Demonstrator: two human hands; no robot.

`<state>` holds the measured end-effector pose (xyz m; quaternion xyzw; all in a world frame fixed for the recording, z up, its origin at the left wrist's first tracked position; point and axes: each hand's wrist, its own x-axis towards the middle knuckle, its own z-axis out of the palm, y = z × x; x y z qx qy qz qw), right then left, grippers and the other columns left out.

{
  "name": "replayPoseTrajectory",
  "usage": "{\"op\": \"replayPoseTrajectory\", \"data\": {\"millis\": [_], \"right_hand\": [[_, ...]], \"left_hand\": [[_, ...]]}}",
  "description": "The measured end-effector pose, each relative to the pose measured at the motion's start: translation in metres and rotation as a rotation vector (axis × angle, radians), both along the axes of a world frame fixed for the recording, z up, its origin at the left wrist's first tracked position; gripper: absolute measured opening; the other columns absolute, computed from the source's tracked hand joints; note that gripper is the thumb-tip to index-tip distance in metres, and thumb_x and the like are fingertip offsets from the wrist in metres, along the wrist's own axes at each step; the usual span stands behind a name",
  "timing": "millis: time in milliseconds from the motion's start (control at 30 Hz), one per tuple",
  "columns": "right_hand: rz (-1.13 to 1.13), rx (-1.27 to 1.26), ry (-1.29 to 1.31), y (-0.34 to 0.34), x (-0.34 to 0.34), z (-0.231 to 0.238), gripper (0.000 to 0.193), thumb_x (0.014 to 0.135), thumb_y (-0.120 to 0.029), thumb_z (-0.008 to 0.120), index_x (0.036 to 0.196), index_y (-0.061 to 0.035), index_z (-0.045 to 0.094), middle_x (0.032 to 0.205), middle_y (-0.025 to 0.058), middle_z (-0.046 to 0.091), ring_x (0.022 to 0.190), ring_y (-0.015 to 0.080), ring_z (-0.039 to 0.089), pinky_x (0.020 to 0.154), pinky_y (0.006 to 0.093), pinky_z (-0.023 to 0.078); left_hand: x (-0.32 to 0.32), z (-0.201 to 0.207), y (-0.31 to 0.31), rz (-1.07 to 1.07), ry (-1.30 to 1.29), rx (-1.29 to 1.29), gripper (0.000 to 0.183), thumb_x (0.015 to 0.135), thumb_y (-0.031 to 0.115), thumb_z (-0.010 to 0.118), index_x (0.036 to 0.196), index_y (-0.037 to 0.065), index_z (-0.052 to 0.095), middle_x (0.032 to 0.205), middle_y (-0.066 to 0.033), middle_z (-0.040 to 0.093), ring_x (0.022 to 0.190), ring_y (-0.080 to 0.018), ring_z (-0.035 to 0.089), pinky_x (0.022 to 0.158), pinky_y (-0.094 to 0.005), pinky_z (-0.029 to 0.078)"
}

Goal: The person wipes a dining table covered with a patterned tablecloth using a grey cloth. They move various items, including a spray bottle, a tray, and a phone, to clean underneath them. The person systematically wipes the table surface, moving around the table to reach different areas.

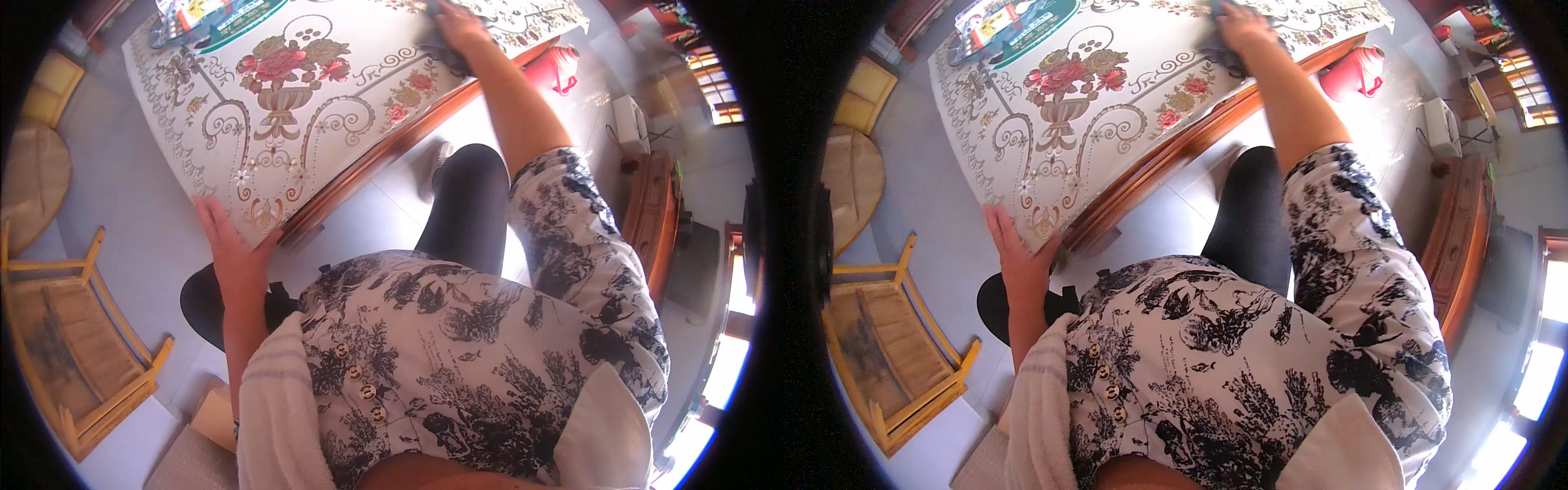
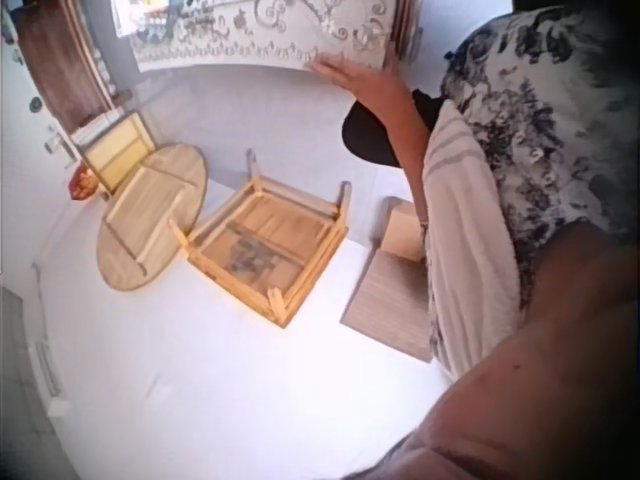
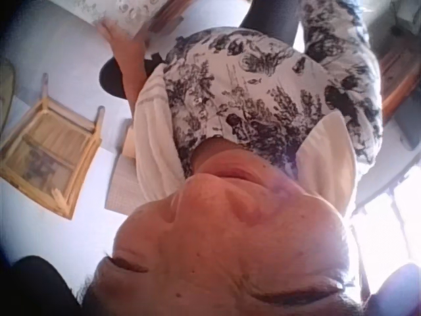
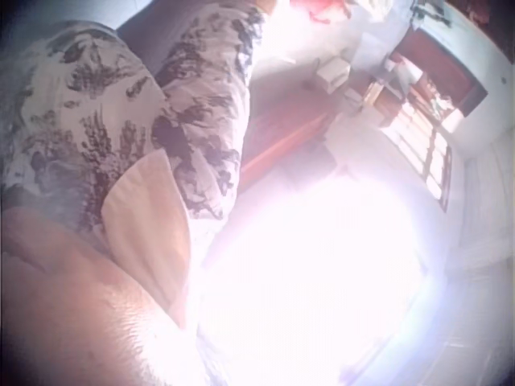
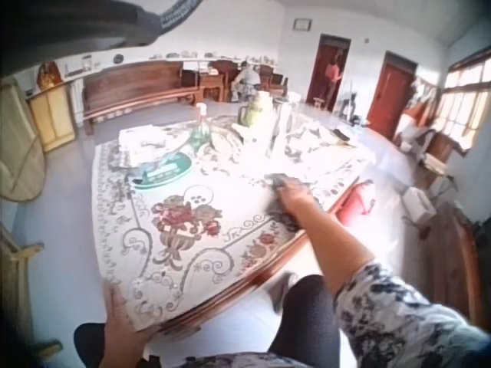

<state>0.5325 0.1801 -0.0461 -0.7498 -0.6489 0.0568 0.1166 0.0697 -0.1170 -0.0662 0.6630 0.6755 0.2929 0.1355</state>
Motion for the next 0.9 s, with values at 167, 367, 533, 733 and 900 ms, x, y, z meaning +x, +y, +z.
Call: {"op": "replayPoseTrajectory", "data": {"millis": [167,367,533,733,900], "right_hand": [[-0.076,0.041,-0.1,-0.02,-0.056,0.001,0.054,0.101,-0.041,0.042,0.152,-0.0266,0.036,0.162,0.0046,0.028,0.15,0.0306,0.02,0.122,0.0517,0.015],[0.729,0.123,-0.331,-0.146,-0.307,0.013,0.052,0.097,-0.037,0.051,0.148,-0.0295,0.045,0.159,0.0049,0.035,0.147,0.0302,0.029,0.114,0.0628,0.025],[0.871,0.343,-0.088,-0.188,-0.323,-0.004,0.044,0.1,-0.029,0.047,0.144,-0.0255,0.05,0.153,0.0068,0.044,0.143,0.0293,0.038,0.115,0.0528,0.03],[0.229,0.094,-0.06,-0.055,-0.11,0.014,0.05,0.095,-0.022,0.054,0.144,-0.0149,0.046,0.147,0.0131,0.047,0.135,0.035,0.042,0.111,0.0426,0.039],[0.088,0.201,-0.003,-0.037,-0.125,-0.026,0.038,0.097,-0.023,0.051,0.134,-0.0156,0.06,0.139,0.0131,0.056,0.121,0.0357,0.056,0.104,0.0446,0.046]], "left_hand": [[0.002,0.0,-0.002,0.015,-0.01,-0.026,0.104,0.071,0.017,0.085,0.153,0.0,0.023,0.163,-0.0185,0.015,0.145,-0.0381,0.03,0.113,-0.0412,0.038],[-0.001,0.0,0.005,-0.004,0.028,-0.093,0.104,0.072,0.016,0.085,0.153,0.0,0.021,0.163,-0.0194,0.014,0.141,-0.041,0.036,0.106,-0.0425,0.045],[0.001,-0.002,0.004,0.011,0.07,-0.037,0.104,0.071,0.014,0.085,0.153,0.002,0.022,0.163,-0.0186,0.014,0.138,-0.04,0.04,0.105,-0.0426,0.047],[0.002,0.003,-0.002,0.048,0.004,-0.063,0.103,0.071,0.012,0.085,0.153,0.003,0.023,0.163,-0.0178,0.014,0.138,-0.0393,0.04,0.104,-0.0416,0.048],[0.003,0.001,0.003,0.029,-0.036,-0.069,0.103,0.071,0.012,0.085,0.153,0.003,0.023,0.163,-0.0176,0.015,0.137,-0.0389,0.042,0.103,-0.0425,0.049]]}}
